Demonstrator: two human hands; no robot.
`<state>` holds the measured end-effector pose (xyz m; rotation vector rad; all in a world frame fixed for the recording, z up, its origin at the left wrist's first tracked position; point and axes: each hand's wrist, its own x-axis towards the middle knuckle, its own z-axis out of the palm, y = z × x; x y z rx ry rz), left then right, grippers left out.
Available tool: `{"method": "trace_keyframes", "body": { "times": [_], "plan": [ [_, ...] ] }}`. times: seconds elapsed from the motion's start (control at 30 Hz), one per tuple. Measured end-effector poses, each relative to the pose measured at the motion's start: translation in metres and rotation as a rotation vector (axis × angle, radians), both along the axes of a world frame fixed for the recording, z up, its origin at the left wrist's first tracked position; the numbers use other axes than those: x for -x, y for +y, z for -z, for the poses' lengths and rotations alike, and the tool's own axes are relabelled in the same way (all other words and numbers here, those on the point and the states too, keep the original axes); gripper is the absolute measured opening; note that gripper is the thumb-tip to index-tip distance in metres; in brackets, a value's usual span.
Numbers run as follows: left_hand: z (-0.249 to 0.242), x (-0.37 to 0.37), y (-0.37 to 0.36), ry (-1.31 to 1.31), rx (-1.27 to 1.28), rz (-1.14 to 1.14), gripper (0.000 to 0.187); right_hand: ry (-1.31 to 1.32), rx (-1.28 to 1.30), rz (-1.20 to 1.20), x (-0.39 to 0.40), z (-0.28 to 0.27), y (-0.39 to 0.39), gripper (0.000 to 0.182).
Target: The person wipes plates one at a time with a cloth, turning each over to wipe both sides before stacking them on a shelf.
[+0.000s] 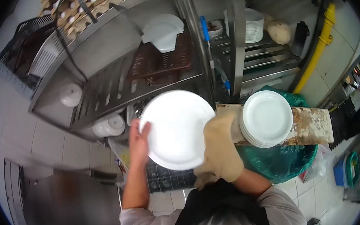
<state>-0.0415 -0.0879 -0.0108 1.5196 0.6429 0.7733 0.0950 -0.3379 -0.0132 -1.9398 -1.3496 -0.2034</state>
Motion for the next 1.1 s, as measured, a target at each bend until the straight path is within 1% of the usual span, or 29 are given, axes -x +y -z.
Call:
{"method": "trace_keyframes", "body": {
  "times": [0.03, 0.07, 0.1, 0.13, 0.17, 0.2, 0.23, 0.3, 0.37, 0.43, 0.47, 0.5, 0.53, 0.57, 0.63, 0.67, 0.7, 0.73, 0.8, 0.83, 0.87, 0.9, 0.93, 0.97, 1.03, 1.1],
  "plan": [
    [0.028, 0.017, -0.013, -0.111, 0.243, 0.06, 0.036, -0.004, -0.011, -0.038, 0.002, 0.0, -0.004, 0.067],
    [0.044, 0.031, -0.03, -0.238, 0.46, 0.101, 0.039, -0.017, -0.149, -0.069, 0.004, 0.011, -0.006, 0.067],
    [0.055, 0.039, -0.047, -0.328, 0.593, 0.138, 0.043, -0.062, -0.163, -0.096, 0.004, 0.026, -0.009, 0.065],
    [0.069, 0.043, -0.066, -0.351, 0.627, 0.142, 0.047, -0.108, -0.177, -0.122, 0.004, 0.04, -0.013, 0.063],
    [0.085, 0.044, -0.086, -0.314, 0.601, 0.121, 0.051, -0.016, -0.243, -0.21, 0.013, 0.047, -0.017, 0.06],
    [0.102, 0.043, -0.104, -0.206, 0.517, 0.087, 0.054, 0.072, -0.312, -0.292, 0.024, 0.049, -0.019, 0.057],
    [0.12, 0.044, -0.122, -0.038, 0.386, 0.065, 0.058, 0.108, -0.326, -0.337, 0.03, 0.049, -0.023, 0.058],
    [0.152, 0.058, -0.154, 0.408, 0.002, 0.123, 0.066, 0.135, -0.282, -0.389, 0.032, 0.048, -0.037, 0.059],
    [0.169, 0.091, -0.179, 0.776, -0.32, 0.307, 0.074, 0.147, -0.185, -0.399, 0.021, 0.048, -0.061, 0.061],
    [0.175, 0.144, -0.177, 0.93, -0.36, 0.49, 0.082, 0.164, -0.117, -0.361, 0.003, 0.053, -0.083, 0.063],
    [0.206, 0.183, -0.154, 0.813, -0.288, 0.545, 0.05, 0.179, -0.105, -0.321, -0.005, 0.062, -0.094, 0.064],
    [0.231, 0.227, -0.127, 0.81, -0.075, 0.501, 0.031, 0.198, -0.099, -0.273, -0.009, 0.069, -0.107, 0.065],
    [0.192, 0.232, -0.136, 0.86, -0.346, 0.166, 0.029, 0.223, -0.102, -0.222, -0.015, 0.076, -0.113, 0.066],
    [0.191, 0.25, -0.123, 0.699, -0.472, -0.03, 0.033, 0.243, -0.117, -0.177, -0.018, 0.081, -0.116, 0.067],
    [0.126, 0.237, -0.119, 0.596, -0.947, -0.332, 0.047, 0.255, -0.153, -0.11, -0.015, 0.092, -0.123, 0.068],
    [0.094, 0.223, -0.116, 0.498, -0.86, -0.374, 0.058, 0.249, -0.168, -0.095, -0.01, 0.1, -0.122, 0.069],
    [0.057, 0.199, -0.128, 0.445, -0.912, -0.449, 0.069, 0.233, -0.188, -0.089, -0.002, 0.109, -0.116, 0.07],
    [0.035, 0.173, -0.137, 0.391, -0.961, -0.526, 0.083, 0.213, -0.192, -0.105, 0.008, 0.118, -0.109, 0.071],
    [0.036, 0.141, -0.12, 0.383, -1.11, -0.405, 0.108, 0.157, -0.213, -0.177, 0.03, 0.134, -0.09, 0.073],
    [0.038, 0.119, -0.122, 0.419, -1.184, -0.307, 0.11, 0.132, -0.208, -0.22, 0.04, 0.143, -0.081, 0.074],
    [0.052, 0.094, -0.128, 0.426, -1.171, -0.207, 0.106, 0.117, -0.221, -0.266, 0.05, 0.151, -0.072, 0.075],
    [0.038, 0.07, -0.155, 0.579, -1.22, -0.081, 0.099, 0.118, -0.23, -0.307, 0.057, 0.157, -0.064, 0.076],
    [0.036, 0.06, -0.178, 0.633, -1.205, 0.242, 0.095, 0.156, -0.234, -0.345, 0.062, 0.159, -0.058, 0.077],
    [0.051, 0.06, -0.198, 0.42, -1.18, 0.373, 0.092, 0.217, -0.239, -0.375, 0.065, 0.159, -0.055, 0.078],
    [0.049, 0.069, -0.194, 0.382, -1.05, 0.63, 0.086, 0.45, -0.232, -0.434, 0.067, 0.138, -0.057, 0.072],
    [0.028, 0.061, -0.175, 0.523, -1.231, 0.285, 0.076, 0.796, -0.257, -0.481, 0.081, 0.106, -0.08, 0.063]
  ]
}}
